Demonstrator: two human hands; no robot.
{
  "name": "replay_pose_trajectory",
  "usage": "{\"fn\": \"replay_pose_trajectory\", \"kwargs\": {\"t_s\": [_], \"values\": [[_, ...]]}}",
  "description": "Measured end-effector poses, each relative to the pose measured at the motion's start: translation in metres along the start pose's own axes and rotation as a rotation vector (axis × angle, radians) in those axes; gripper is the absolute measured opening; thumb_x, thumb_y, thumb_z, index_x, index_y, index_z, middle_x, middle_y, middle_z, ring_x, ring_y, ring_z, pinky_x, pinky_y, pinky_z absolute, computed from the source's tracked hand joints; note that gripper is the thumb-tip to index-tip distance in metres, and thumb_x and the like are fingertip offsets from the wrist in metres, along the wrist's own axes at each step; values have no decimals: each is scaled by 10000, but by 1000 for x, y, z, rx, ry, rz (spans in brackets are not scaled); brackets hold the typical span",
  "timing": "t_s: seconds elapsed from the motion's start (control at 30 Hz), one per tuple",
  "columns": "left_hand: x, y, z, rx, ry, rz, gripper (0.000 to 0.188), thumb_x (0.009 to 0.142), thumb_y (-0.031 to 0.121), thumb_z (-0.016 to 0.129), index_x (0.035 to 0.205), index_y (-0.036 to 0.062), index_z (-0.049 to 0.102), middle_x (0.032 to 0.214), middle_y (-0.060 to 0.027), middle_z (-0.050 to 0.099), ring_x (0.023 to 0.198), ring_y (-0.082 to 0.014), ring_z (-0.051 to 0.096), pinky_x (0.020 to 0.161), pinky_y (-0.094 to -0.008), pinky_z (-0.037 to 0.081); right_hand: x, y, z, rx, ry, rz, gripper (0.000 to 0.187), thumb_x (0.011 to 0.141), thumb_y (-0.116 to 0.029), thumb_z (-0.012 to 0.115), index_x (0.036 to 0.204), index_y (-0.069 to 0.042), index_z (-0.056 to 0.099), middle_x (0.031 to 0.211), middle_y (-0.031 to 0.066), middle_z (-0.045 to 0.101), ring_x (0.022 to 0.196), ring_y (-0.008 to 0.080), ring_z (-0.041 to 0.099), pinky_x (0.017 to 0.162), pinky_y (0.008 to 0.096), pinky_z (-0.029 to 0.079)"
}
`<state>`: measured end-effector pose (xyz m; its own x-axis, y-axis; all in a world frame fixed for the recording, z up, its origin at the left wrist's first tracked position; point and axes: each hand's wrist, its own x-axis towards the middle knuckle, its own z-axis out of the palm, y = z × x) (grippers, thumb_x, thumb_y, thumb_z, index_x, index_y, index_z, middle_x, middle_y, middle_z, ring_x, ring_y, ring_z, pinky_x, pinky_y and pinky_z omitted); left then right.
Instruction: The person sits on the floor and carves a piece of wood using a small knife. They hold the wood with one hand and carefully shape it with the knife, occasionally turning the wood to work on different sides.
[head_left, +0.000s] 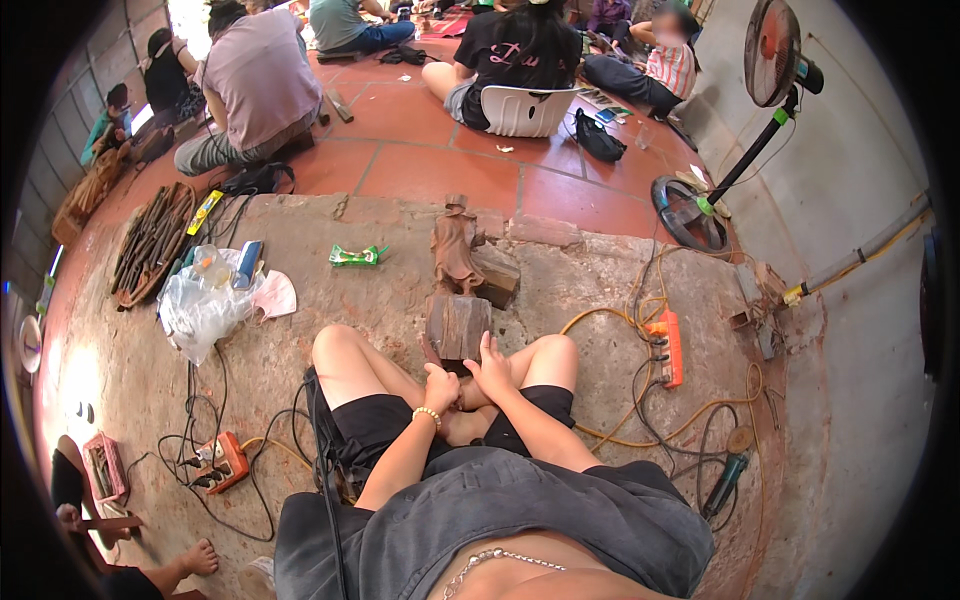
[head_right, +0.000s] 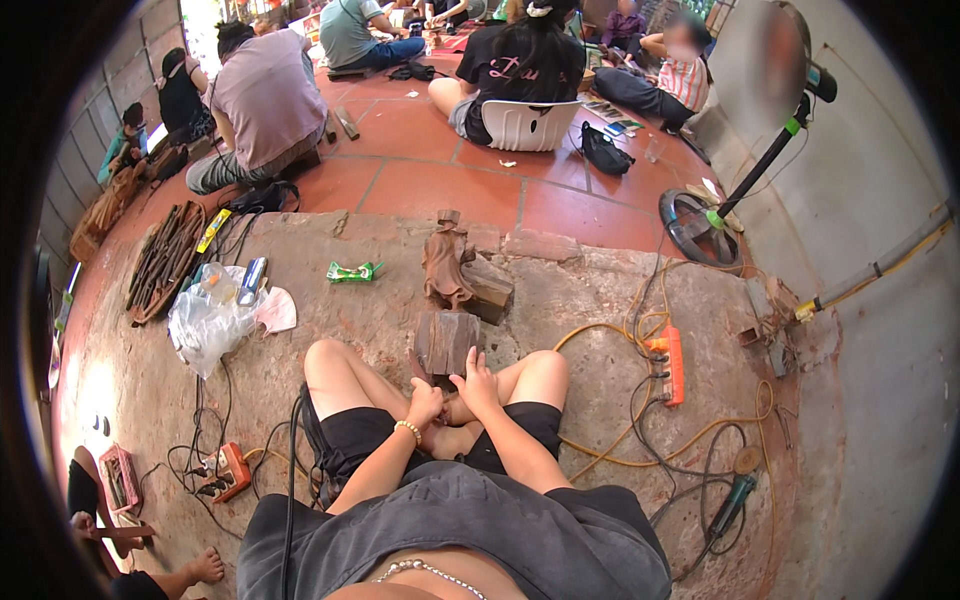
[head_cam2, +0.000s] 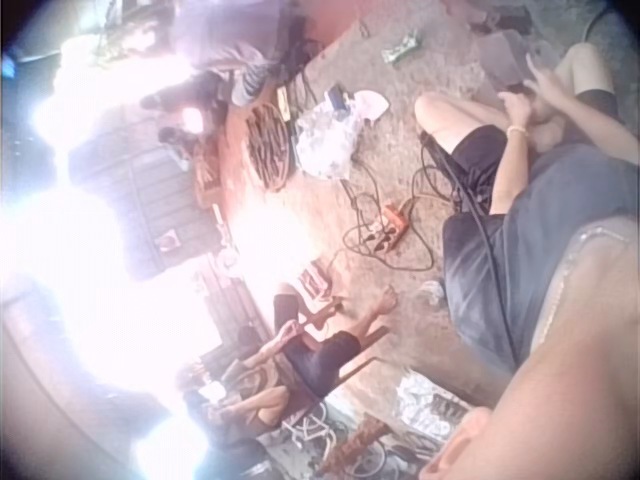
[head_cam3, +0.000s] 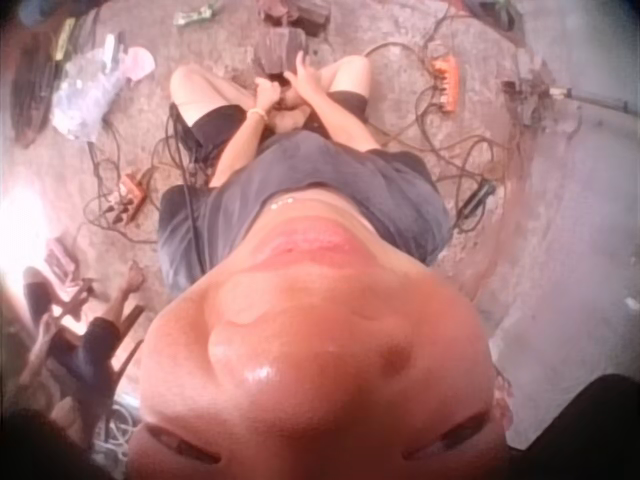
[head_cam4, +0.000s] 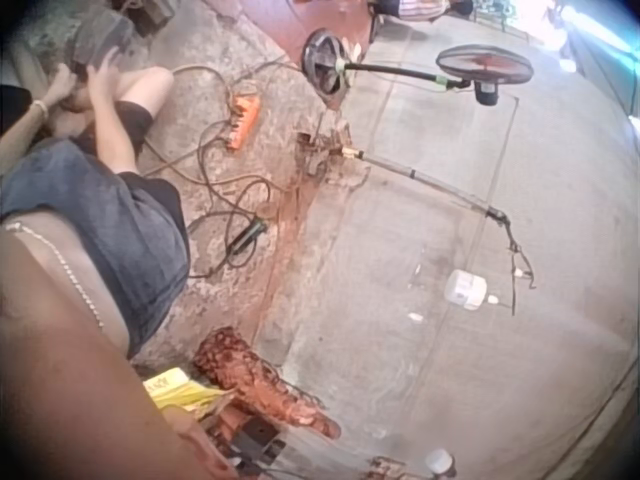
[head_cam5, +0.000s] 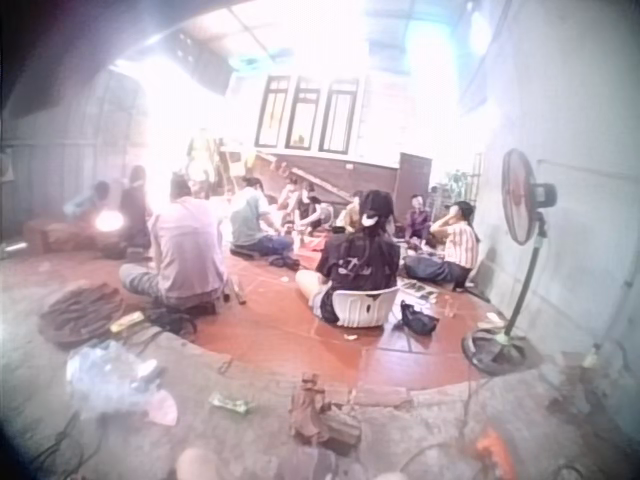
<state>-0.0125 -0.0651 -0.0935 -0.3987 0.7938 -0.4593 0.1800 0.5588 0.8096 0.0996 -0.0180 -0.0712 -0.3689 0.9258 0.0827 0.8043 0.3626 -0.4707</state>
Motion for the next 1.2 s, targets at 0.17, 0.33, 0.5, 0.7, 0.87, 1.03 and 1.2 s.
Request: {"fn": "replay_pose_trajectory", "kwargs": {"t_s": [0.17,0.33,0.5,0.7,0.87,1.03,1.2], "values": [[-18,8,-5,66,-21,43,302,717,117,425,874,-76,253,736,-311,504,706,-414,518,637,-425,424,0,1,1,1,-3,5,728,703,-352,523,1225,7,164,1136,294,334,870,394,468,725,405,386],[-25,18,-8,136,62,110,290,713,107,426,865,-72,256,728,-321,496,708,-430,509,659,-436,415,-2,1,2,7,34,-32,726,702,-344,529,1225,6,166,1127,291,346,868,391,469,721,402,388],[-15,18,-12,81,77,100,254,720,89,408,840,-70,251,691,-309,493,588,-381,535,514,-409,445,-2,0,4,2,64,-33,714,696,-339,535,1220,-2,185,1120,292,352,846,382,478,706,410,392],[-15,36,-22,-24,46,11,206,730,65,385,811,-60,243,624,-261,494,456,-314,534,354,-350,432,2,-2,-1,-49,2,-11,728,698,-335,534,1225,6,164,1126,294,346,845,392,478,726,398,387],[-36,43,-21,124,-40,-12,297,728,112,426,868,-88,257,714,-304,511,631,-365,553,556,-389,455,-1,6,4,-38,70,-29,731,689,-366,531,1221,-3,187,1110,290,365,828,376,485,705,405,394],[-15,13,-11,162,-14,116,309,723,82,406,867,-126,227,703,-316,495,622,-364,546,531,-377,446,-1,2,4,-17,48,-23,737,679,-367,540,1220,-5,196,1111,290,364,837,370,482,709,408,395],[-25,54,-27,65,-51,-45,311,727,108,427,872,-100,246,745,-316,503,661,-381,542,570,-388,448,-1,4,1,25,18,21,736,689,-350,540,1226,-5,173,1132,293,339,855,384,477,734,406,382]]}}
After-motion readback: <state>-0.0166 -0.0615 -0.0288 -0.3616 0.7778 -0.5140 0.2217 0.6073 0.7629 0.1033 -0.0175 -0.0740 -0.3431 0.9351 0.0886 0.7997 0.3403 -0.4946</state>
